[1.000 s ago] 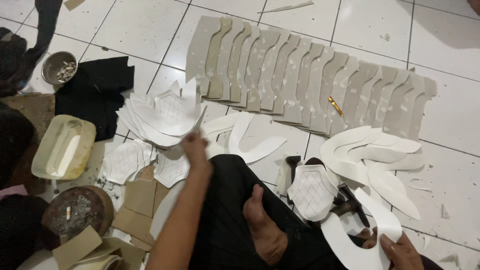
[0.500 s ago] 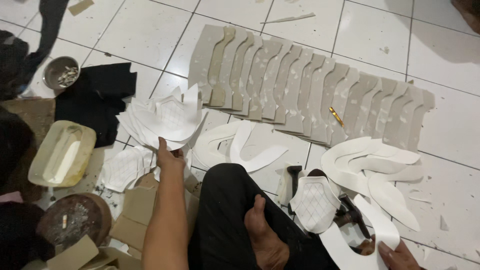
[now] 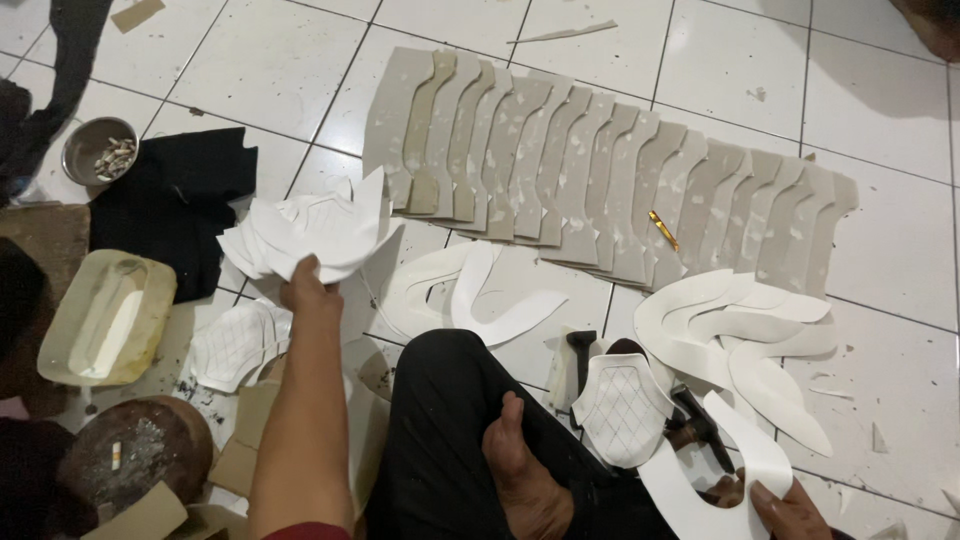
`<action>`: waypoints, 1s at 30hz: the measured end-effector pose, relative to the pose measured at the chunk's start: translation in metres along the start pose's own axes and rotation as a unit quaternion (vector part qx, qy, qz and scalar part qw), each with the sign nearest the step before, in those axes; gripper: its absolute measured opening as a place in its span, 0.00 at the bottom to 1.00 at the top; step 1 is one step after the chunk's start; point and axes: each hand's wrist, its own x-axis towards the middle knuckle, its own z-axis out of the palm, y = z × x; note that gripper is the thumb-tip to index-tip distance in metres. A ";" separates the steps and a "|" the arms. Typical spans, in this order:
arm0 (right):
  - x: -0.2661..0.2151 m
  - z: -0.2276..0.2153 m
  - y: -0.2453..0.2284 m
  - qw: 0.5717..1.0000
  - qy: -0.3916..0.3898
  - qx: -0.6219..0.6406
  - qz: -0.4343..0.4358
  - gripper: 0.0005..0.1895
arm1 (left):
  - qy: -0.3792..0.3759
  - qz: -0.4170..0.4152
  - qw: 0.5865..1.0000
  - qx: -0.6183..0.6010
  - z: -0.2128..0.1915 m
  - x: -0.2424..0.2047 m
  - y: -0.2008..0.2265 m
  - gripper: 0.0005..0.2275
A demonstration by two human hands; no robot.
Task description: The person sits on a tiled floor and assembles white shoe parts. They pick up a central piece and two side pieces, align them, and use a hammer to tap the edges together. The person repeats this process with multiple sets of parts, occasionally picking up and discarding a black piece.
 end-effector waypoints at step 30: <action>-0.001 0.011 0.005 0.987 -0.021 0.155 -0.043 0.14 | -0.299 0.033 0.954 -0.012 0.024 -0.114 0.068 0.22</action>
